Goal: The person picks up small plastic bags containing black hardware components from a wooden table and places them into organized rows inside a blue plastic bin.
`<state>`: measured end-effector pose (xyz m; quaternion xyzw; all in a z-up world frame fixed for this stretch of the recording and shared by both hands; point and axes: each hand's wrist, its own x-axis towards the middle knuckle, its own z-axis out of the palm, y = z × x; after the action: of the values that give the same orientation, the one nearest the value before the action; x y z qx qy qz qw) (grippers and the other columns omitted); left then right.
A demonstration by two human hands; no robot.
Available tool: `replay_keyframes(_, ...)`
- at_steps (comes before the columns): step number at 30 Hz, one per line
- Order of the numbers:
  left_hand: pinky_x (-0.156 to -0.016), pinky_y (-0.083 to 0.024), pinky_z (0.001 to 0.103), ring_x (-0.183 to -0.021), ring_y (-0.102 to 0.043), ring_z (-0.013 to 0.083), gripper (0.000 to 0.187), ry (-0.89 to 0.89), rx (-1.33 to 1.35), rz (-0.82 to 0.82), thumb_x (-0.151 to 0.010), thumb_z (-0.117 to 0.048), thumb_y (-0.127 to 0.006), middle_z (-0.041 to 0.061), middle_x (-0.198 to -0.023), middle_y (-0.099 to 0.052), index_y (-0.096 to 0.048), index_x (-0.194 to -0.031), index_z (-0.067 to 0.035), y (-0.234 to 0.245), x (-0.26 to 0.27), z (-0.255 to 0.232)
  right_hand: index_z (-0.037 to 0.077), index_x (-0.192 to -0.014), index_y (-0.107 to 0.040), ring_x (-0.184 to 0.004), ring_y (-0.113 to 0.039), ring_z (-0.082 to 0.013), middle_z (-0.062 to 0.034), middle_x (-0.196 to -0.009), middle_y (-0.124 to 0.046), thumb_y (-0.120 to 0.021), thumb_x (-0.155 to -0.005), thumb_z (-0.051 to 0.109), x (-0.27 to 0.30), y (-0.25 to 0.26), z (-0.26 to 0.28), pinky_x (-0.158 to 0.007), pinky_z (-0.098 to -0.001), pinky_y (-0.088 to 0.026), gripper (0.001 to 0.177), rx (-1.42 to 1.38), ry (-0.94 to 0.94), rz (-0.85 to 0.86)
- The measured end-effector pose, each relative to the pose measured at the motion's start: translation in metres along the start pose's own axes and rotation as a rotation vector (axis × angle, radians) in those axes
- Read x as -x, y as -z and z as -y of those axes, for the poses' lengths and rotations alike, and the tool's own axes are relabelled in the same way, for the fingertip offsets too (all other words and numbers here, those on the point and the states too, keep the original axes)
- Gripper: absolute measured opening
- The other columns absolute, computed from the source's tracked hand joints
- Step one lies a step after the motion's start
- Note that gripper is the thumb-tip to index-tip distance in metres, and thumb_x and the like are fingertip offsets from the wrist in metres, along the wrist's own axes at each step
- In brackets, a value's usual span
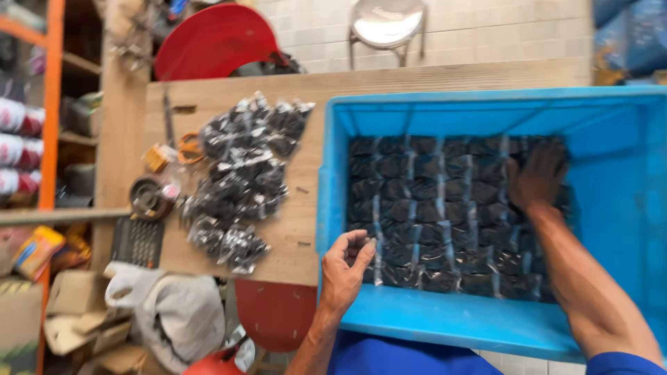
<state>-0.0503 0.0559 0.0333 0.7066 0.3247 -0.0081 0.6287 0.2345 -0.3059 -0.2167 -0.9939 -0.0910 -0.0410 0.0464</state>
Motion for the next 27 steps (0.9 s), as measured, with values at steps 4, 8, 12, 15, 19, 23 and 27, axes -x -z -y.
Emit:
replay_keyframes(4, -0.085, -0.070, 0.029, -0.092, -0.072, 0.0135, 0.029, -0.090, 0.258, -0.094, -0.098, -0.017, -0.075, 0.009, -0.103, -0.076, -0.075, -0.120, 0.001, 0.041, 0.004, -0.005, -0.018, -0.169, -0.024, -0.160, -0.008, -0.0539, -0.0381, -0.175, -0.012, -0.030, -0.109, 0.059, -0.009, 0.029, 0.013, -0.121, -0.0774, -0.011, 0.098, -0.140, -0.066, 0.142)
replay_keyframes(8, -0.073, -0.064, 0.031, -0.081, -0.077, 0.0189, 0.025, -0.185, -0.143, -0.371, -0.102, -0.028, -0.069, 0.008, -0.097, -0.081, -0.077, -0.112, -0.007, 0.115, -0.032, 0.041, -0.025, -0.163, -0.035, -0.149, -0.028, -0.0646, -0.0487, -0.165, -0.032, -0.034, -0.119, 0.045, 0.009, 0.064, 0.040, -0.108, -0.0820, -0.025, 0.083, -0.161, 0.043, -0.063)
replay_keyframes(12, -0.082, -0.050, 0.040, -0.089, -0.065, 0.0179, 0.022, -0.067, -0.656, -0.470, -0.105, -0.034, -0.060, 0.003, -0.105, -0.074, -0.070, -0.114, -0.017, 0.193, -0.120, 0.180, -0.015, -0.160, -0.045, -0.139, -0.048, -0.0566, -0.0428, -0.154, -0.052, -0.059, -0.111, 0.023, 0.039, 0.096, 0.085, -0.116, -0.0638, -0.039, 0.064, -0.281, 0.271, -0.062)
replay_keyframes(15, -0.068, -0.063, 0.035, -0.109, -0.058, 0.0280, 0.055, -0.247, -1.086, -0.268, -0.093, -0.012, -0.079, 0.005, -0.138, -0.062, -0.060, -0.145, -0.017, 0.216, -0.162, 0.190, 0.008, -0.169, -0.028, -0.159, -0.028, -0.0432, -0.0247, -0.174, -0.029, -0.040, -0.107, 0.051, 0.073, 0.152, 0.145, -0.126, -0.0646, -0.028, 0.077, -0.351, 0.114, 0.484)
replay_keyframes(19, -0.097, -0.059, 0.051, -0.130, -0.058, 0.0338, 0.064, -0.405, -1.371, -0.052, -0.087, -0.014, -0.082, 0.011, -0.151, -0.059, -0.060, -0.148, -0.015, 0.223, -0.223, 0.209, 0.010, -0.161, -0.051, -0.147, -0.054, -0.0390, -0.0189, -0.151, -0.059, -0.065, -0.102, 0.035, 0.122, 0.161, 0.187, -0.123, -0.0510, -0.045, 0.066, -0.433, 0.340, 0.210)
replay_keyframes(23, -0.091, -0.049, 0.048, -0.113, -0.059, 0.0266, 0.043, -0.496, -1.559, 0.048, -0.087, -0.015, -0.070, 0.004, -0.114, -0.067, -0.058, -0.129, -0.016, 0.222, -0.250, 0.218, 0.015, -0.162, -0.049, -0.144, -0.055, -0.0367, -0.0124, -0.151, -0.056, -0.062, -0.103, 0.037, 0.149, 0.199, 0.231, -0.120, -0.0503, -0.045, 0.065, -0.565, 0.283, 0.293)
replay_keyframes(27, -0.091, -0.045, 0.055, -0.100, -0.059, 0.0304, 0.021, -0.717, -1.540, 0.029, -0.084, -0.014, -0.068, 0.008, -0.093, -0.064, -0.061, -0.103, -0.014, 0.233, -0.264, 0.242, 0.013, -0.158, -0.053, -0.133, -0.063, -0.0398, -0.0141, -0.143, -0.061, -0.062, -0.103, 0.033, 0.166, 0.223, 0.267, -0.111, -0.0538, -0.052, 0.059, -0.655, 0.237, 0.267)
